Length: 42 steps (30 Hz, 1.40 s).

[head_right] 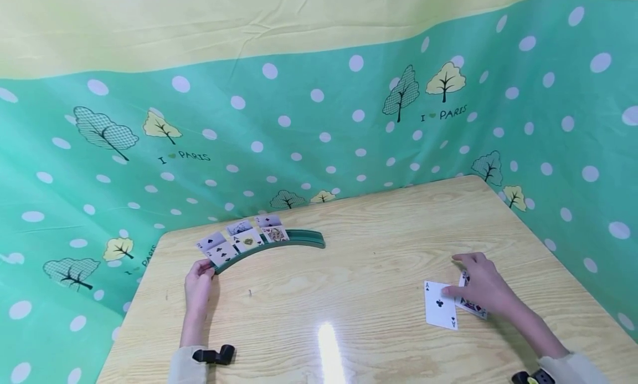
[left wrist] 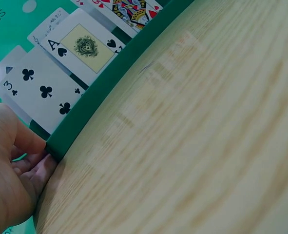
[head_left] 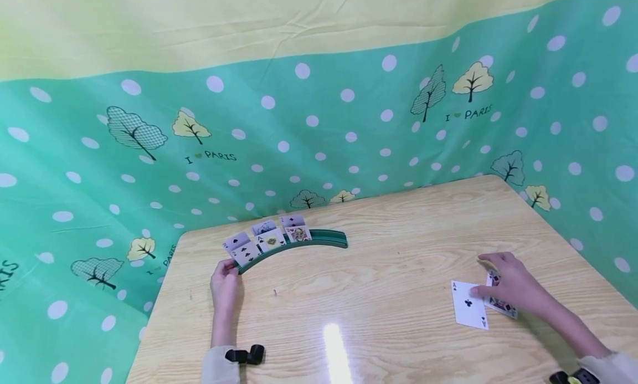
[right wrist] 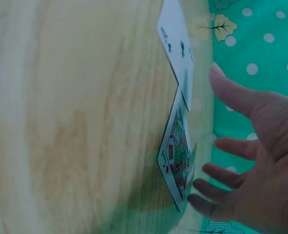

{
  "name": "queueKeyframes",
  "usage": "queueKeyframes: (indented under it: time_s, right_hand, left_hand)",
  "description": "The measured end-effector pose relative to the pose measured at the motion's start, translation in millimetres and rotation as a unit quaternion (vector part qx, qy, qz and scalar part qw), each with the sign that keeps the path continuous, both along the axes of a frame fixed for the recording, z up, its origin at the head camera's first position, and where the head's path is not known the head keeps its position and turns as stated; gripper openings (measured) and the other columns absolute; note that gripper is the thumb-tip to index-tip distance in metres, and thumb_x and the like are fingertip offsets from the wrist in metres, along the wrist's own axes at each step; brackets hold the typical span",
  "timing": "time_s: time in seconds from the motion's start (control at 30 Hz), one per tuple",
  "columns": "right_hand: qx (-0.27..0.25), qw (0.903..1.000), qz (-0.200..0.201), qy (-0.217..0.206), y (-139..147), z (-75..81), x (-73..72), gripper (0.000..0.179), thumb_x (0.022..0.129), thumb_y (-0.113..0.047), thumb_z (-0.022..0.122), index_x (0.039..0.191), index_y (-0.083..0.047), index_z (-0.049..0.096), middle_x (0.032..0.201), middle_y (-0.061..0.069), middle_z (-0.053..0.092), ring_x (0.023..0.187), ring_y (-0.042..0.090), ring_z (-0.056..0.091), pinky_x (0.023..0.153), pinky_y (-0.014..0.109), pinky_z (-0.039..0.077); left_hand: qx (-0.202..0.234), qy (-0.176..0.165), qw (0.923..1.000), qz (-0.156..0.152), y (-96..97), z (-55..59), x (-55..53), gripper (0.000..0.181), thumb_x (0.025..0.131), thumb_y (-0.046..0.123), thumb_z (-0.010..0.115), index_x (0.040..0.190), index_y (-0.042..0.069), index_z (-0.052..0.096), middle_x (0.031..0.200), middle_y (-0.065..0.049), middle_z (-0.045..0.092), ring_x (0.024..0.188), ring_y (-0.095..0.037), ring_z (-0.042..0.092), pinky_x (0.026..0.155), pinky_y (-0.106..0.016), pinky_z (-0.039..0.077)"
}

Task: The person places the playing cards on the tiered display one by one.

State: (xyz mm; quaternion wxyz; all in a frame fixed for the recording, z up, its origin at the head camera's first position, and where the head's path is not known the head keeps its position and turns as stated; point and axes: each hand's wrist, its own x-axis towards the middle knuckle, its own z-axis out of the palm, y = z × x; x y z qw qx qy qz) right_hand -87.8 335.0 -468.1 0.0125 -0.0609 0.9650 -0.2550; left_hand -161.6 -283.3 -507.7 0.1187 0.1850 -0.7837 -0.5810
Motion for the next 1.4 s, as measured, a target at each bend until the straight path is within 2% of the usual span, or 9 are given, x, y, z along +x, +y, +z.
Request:
queueKeyframes:
  time_s: [0.17,0.33,0.47,0.63,0.77,0.9,1.07,1.23,1.4]
  right_hand:
    - [0.036,0.9994,0.001,0.002,-1,-5.6,3.8,0.090,0.071,-0.042,0.093,0.132,0.013,0.056,0.125,0.042,0.046,0.109,0.058,0.045,0.081,0.067,0.046]
    - [0.045,0.9989,-0.005,-0.008,-1,-5.6,2.7,0.085,0.071,-0.041,0.093,0.129,0.010,0.059,0.116,0.035,0.050,0.100,0.049,0.049,0.073,0.056,0.048]
    - [0.017,0.9996,-0.001,-0.022,-3,-5.4,-0.9,0.076,0.073,-0.034,0.092,0.125,0.011,0.059,0.106,0.025,0.057,0.091,0.036,0.055,0.071,0.046,0.051]
    - [-0.043,0.9979,0.019,-0.046,-8,-5.0,-3.4,0.052,0.078,-0.015,0.088,0.114,0.011,0.061,0.091,0.007,0.058,0.081,0.020,0.054,0.068,0.031,0.051]
    - [-0.044,0.9973,0.020,-0.056,-11,-3.7,-5.7,0.034,0.082,-0.010,0.085,0.102,0.005,0.062,0.085,0.003,0.055,0.074,0.017,0.049,0.061,0.026,0.045]
    - [-0.045,0.9974,0.014,-0.054,-15,-3.1,-6.8,0.029,0.082,-0.008,0.084,0.095,-0.001,0.059,0.084,0.003,0.053,0.072,0.016,0.048,0.060,0.026,0.043]
    - [-0.108,0.9931,0.010,-0.043,-24,3.6,-5.2,0.027,0.086,-0.006,0.081,0.099,-0.002,0.057,0.084,0.003,0.052,0.074,0.014,0.048,0.061,0.025,0.045]
    - [-0.206,0.9772,-0.028,-0.042,-40,16.9,-8.9,0.028,0.093,-0.012,0.076,0.109,0.004,0.059,0.090,0.008,0.065,0.079,0.016,0.061,0.068,0.027,0.052]
    - [-0.243,0.9680,-0.063,-0.013,-57,25.9,-17.4,0.030,0.098,-0.018,0.073,0.114,0.006,0.063,0.096,0.012,0.073,0.083,0.015,0.070,0.075,0.029,0.058]
  left_hand:
    - [0.008,-0.006,0.9999,-0.004,-0.6,0.2,1.8,0.039,0.098,-0.003,0.044,0.135,-0.013,0.052,0.134,-0.034,0.054,0.123,-0.037,0.052,0.085,-0.015,0.040]
    - [0.014,-0.005,0.9999,-0.005,0.3,0.7,1.2,0.039,0.099,-0.004,0.043,0.136,-0.013,0.051,0.136,-0.034,0.053,0.125,-0.038,0.052,0.092,-0.023,0.040]
    - [0.014,-0.001,0.9999,-0.002,0.4,0.6,-0.9,0.039,0.099,-0.004,0.043,0.136,-0.013,0.051,0.136,-0.034,0.053,0.125,-0.039,0.051,0.096,-0.030,0.040]
    - [0.009,0.000,1.0000,-0.002,0.7,-0.2,-2.1,0.039,0.098,-0.004,0.044,0.135,-0.013,0.051,0.135,-0.034,0.054,0.125,-0.039,0.052,0.097,-0.030,0.040]
    - [0.008,0.000,1.0000,-0.002,1.0,-0.6,-2.1,0.039,0.098,-0.003,0.044,0.135,-0.012,0.052,0.135,-0.034,0.054,0.126,-0.038,0.052,0.095,-0.028,0.040]
    - [0.001,0.003,1.0000,0.006,0.8,-0.5,-1.8,0.038,0.098,-0.003,0.044,0.133,-0.012,0.054,0.133,-0.034,0.056,0.123,-0.039,0.053,0.092,-0.025,0.041]
    - [0.002,0.001,1.0000,0.003,1.4,0.6,-1.4,0.038,0.098,-0.003,0.044,0.134,-0.012,0.053,0.133,-0.033,0.055,0.124,-0.038,0.053,0.094,-0.028,0.041]
    - [0.006,-0.001,1.0000,-0.002,1.2,0.9,0.2,0.039,0.098,-0.003,0.043,0.135,-0.012,0.051,0.135,-0.034,0.054,0.125,-0.039,0.052,0.097,-0.033,0.040]
    - [0.005,-0.003,1.0000,-0.002,1.5,1.1,1.3,0.039,0.099,-0.002,0.043,0.136,-0.012,0.052,0.135,-0.033,0.054,0.125,-0.039,0.052,0.095,-0.029,0.041]
